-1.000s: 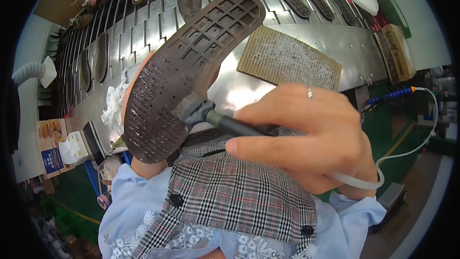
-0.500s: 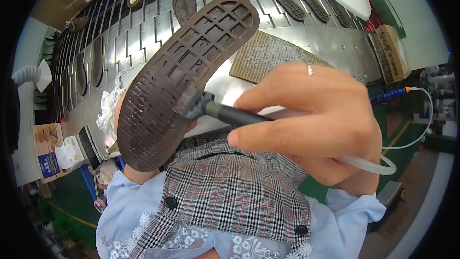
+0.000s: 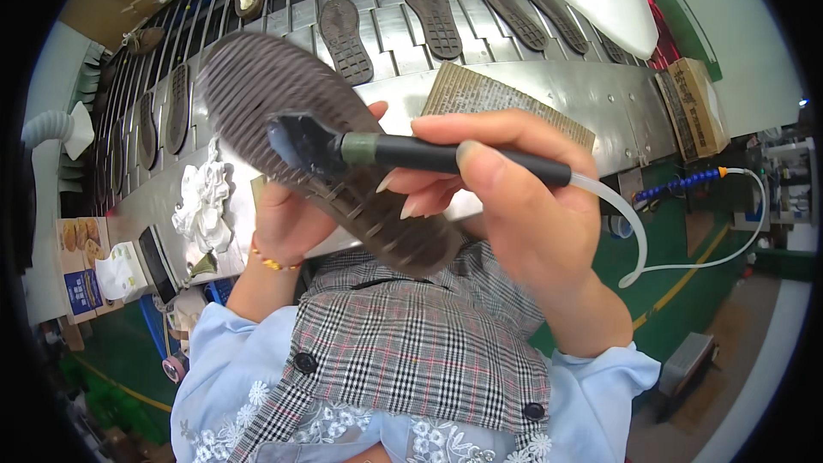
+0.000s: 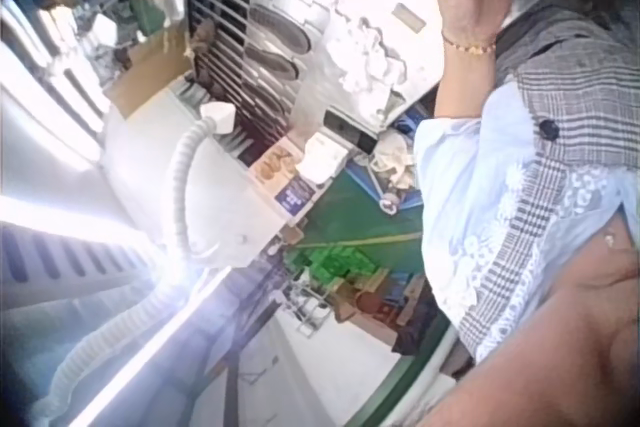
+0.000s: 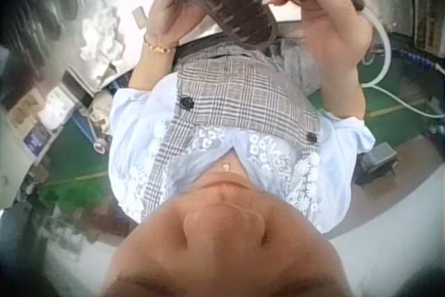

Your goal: The person holds a brown shoe sole in their left hand and uses a brush in their right hand to scrub the textured surface. They repeatedly dip the brush into a white powder on a nearby metal tray and continue scrubbing the sole's grooves and patterns. The person rotates the sole to access different areas during the cleaning process.

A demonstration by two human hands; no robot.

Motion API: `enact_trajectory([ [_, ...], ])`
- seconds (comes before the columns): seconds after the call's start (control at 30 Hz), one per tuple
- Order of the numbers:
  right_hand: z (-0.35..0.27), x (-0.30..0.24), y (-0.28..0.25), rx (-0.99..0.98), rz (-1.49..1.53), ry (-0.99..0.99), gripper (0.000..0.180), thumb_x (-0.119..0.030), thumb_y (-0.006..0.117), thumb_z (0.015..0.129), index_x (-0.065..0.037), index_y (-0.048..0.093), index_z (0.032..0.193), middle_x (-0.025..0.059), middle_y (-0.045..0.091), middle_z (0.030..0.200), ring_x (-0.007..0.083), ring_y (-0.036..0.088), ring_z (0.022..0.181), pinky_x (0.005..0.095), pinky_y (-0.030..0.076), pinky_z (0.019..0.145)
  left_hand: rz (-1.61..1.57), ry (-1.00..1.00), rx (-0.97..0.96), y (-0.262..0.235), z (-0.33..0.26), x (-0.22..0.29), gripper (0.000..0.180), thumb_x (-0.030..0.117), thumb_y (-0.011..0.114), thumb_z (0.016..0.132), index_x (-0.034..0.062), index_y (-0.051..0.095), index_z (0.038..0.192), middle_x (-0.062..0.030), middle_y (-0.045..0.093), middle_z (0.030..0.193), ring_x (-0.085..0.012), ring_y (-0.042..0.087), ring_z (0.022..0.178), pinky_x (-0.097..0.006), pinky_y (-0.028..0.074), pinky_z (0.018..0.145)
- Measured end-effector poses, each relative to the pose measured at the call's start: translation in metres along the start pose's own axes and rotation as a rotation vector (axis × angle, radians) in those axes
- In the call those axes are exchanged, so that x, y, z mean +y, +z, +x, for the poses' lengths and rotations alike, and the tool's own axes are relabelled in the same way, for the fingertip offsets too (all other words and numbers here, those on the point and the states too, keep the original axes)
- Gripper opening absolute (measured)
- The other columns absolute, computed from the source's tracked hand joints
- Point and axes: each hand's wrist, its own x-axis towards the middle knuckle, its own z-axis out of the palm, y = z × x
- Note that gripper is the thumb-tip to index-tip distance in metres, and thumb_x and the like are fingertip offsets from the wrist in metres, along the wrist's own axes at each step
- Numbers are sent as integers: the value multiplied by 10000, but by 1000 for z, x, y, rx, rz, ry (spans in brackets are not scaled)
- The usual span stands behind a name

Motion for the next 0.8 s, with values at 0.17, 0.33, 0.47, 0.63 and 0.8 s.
enact_trajectory([
  [0.17, -10, 15, 12, 227, 98, 71, 357, -184, 431, 967, 120, 550, 1111, 257, 672, 872, 285, 681, 764, 344, 547, 697, -316, -192, 1, 15, -1, -26, 553, 379, 321, 1032, 26, 301, 1456, -149, 406, 1450, -250, 521, 1216, -390, 510, 954],
  [0.33, -47, 31, 14, 213, -122, 38, 307, -171, 461, 949, 100, 560, 1054, 250, 667, 849, 277, 677, 733, 364, 551, 681, -227, -258, 109, 22, -27, -40, 594, 435, 209, 1039, 44, 236, 1485, -119, 278, 1536, -247, 529, 1210, -390, 534, 938],
  [0.47, -47, 34, 33, 247, -218, -128, 192, -32, 584, 891, 104, 605, 1025, 187, 691, 835, 190, 690, 710, 257, 556, 630, -206, -164, 104, 15, -25, -37, 610, 469, 162, 1034, 77, 222, 1497, -102, 247, 1551, -213, 539, 1177, -363, 551, 863],
  [0.63, -38, 26, 30, 82, -603, -336, 237, -24, 675, 797, 68, 634, 1012, 154, 683, 774, 155, 651, 610, 245, 483, 527, 69, 50, 135, 26, -14, -27, 613, 485, 169, 1031, 83, 230, 1490, -112, 300, 1521, -198, 532, 1139, -341, 542, 847],
  [0.8, -34, 17, 39, -33, -720, -524, 313, 7, 703, 714, 67, 644, 1016, 153, 674, 788, 237, 655, 609, 288, 510, 539, 177, 238, 127, 32, -7, -22, 655, 526, 202, 1015, 68, 233, 1483, -125, 309, 1513, -195, 553, 1076, -322, 546, 817],
])
